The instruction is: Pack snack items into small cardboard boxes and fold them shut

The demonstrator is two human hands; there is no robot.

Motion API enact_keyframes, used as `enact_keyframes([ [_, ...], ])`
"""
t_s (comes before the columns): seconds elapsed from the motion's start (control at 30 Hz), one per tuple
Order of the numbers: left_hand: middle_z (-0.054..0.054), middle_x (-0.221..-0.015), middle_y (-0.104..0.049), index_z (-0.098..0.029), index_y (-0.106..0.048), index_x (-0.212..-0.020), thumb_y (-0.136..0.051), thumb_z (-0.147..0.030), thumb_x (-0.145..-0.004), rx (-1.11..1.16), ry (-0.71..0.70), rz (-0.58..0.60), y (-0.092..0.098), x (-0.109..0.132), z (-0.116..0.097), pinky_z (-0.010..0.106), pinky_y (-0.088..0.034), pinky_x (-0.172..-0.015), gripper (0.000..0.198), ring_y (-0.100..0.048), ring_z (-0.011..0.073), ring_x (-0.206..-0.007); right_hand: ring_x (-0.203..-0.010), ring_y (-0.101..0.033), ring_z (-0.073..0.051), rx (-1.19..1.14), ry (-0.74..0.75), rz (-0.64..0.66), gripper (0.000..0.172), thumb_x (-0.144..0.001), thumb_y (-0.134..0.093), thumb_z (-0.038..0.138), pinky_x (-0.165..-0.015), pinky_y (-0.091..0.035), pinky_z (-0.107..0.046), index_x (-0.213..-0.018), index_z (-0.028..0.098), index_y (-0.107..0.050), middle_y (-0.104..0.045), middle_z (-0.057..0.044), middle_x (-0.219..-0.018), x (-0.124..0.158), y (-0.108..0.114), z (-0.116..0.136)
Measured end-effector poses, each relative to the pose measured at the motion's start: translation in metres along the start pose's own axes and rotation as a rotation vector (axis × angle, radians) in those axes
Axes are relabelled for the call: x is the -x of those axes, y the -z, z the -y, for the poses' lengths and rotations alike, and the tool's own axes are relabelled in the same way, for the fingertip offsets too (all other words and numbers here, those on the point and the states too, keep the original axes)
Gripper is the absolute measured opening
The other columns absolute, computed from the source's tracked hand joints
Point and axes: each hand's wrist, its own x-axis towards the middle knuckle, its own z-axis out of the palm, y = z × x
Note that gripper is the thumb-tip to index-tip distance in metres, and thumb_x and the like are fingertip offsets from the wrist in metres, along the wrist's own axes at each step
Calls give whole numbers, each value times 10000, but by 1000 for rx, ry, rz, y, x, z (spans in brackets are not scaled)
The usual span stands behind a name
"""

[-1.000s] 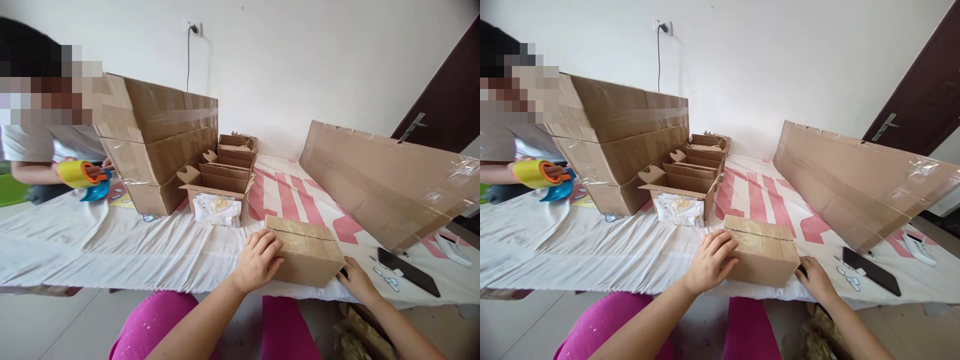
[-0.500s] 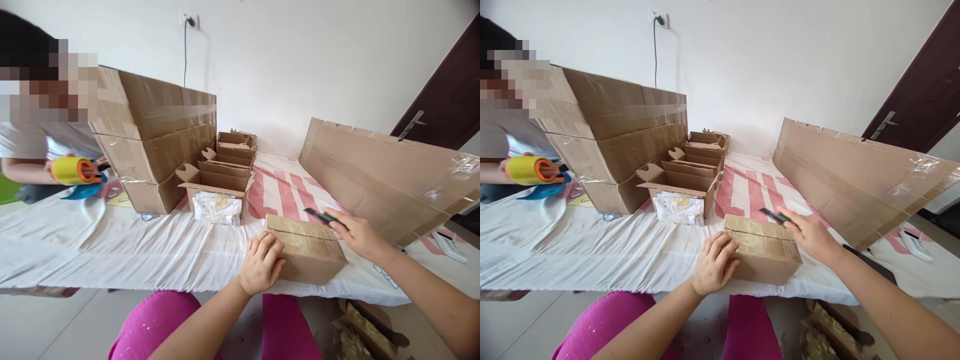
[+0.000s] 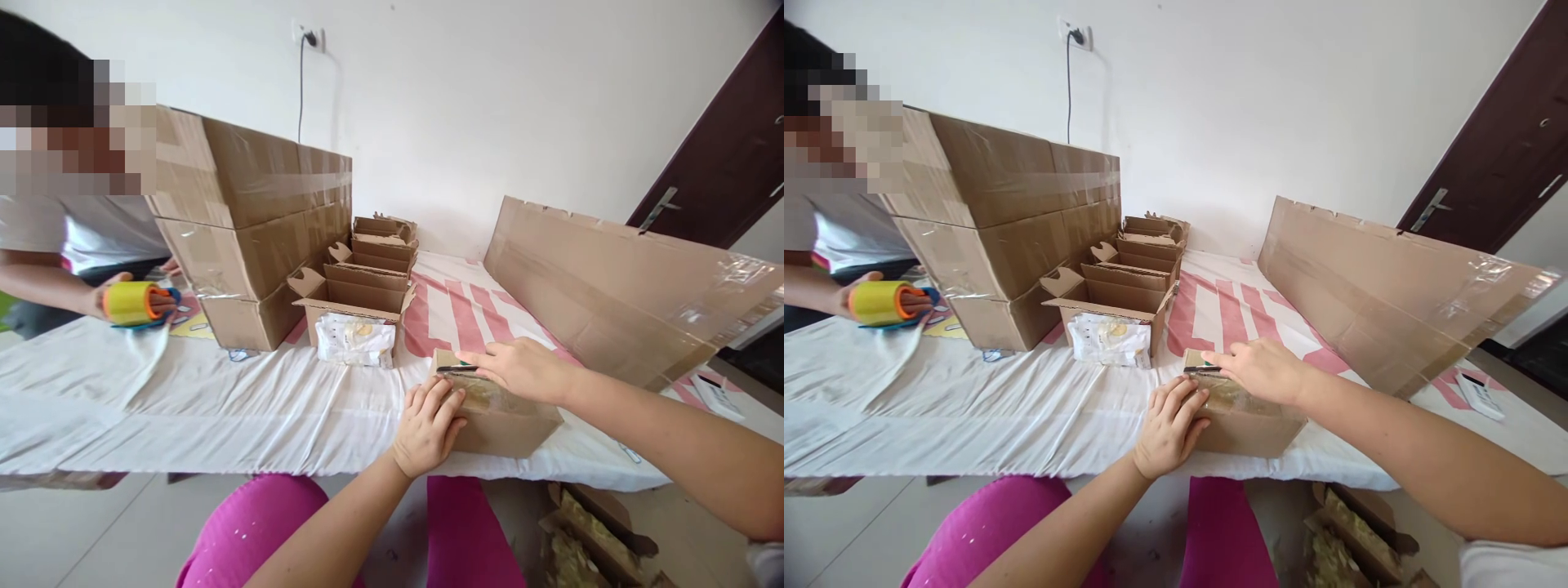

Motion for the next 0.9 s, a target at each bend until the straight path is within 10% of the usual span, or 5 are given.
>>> enact_keyframes([
  [0.6,148,-1149,-632,-140,-594,-1168,-526,-289,-920,-19,7,25,2,-1,-1,411,-396,-912,297,-529,304,-1151,-663,-654,-180,33,-152,213,371,-946,-505,288,-521,-327,-258,-1296,363,-602,-696,-26,-806,87,-12,-47],
  [0.9,164,-1221,-575,-151,-525,-1247,-541,-257,-904,32,41,34,-1,-1,-2,443,-421,-958,360,-488,314,-1224,-879,-706,-237,-311,-550,-7,419,-958,-389,398,-697,-523,-322,-1298,297,-612,-723,-51,-1142,146,-60,-81],
])
